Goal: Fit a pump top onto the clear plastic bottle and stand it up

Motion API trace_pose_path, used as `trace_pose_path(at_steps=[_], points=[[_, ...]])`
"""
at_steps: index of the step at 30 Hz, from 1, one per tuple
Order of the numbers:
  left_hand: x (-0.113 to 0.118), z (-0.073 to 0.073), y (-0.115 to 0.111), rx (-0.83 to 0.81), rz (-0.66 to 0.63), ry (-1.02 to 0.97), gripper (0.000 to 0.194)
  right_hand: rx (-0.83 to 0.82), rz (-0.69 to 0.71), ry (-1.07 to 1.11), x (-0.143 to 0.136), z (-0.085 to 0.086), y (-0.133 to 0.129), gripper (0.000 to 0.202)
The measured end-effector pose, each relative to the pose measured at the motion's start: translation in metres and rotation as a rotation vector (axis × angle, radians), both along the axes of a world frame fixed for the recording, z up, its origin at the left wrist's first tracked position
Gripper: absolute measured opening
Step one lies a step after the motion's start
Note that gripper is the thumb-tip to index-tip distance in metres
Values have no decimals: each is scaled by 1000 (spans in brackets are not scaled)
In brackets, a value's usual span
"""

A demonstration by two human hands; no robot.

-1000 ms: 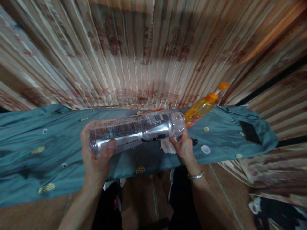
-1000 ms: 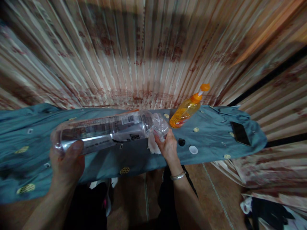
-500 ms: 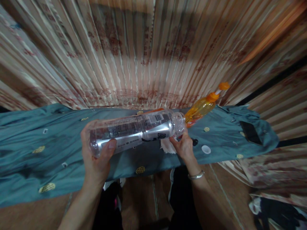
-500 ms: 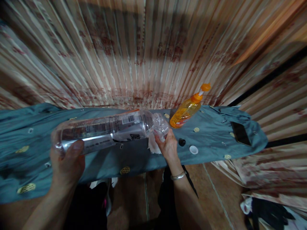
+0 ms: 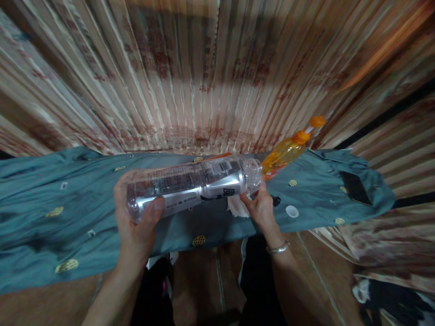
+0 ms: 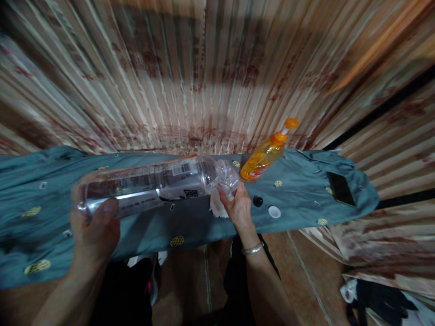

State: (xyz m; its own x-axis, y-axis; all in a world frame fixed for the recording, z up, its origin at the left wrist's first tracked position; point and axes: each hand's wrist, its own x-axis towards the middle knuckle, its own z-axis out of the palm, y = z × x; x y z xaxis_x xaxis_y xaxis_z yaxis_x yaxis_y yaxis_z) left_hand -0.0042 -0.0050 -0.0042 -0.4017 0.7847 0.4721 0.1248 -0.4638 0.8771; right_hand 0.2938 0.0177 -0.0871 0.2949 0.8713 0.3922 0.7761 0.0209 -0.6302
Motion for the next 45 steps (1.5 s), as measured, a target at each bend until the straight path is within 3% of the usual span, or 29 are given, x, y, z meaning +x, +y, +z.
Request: trace_pose_path(at_steps=[11, 45], points=[[2, 5, 0, 14, -22, -96, 67, -4, -14, 8, -1, -1, 0, 52], [5, 11, 0, 74, -37, -40, 56, 2, -12, -3, -1, -1, 0, 54]])
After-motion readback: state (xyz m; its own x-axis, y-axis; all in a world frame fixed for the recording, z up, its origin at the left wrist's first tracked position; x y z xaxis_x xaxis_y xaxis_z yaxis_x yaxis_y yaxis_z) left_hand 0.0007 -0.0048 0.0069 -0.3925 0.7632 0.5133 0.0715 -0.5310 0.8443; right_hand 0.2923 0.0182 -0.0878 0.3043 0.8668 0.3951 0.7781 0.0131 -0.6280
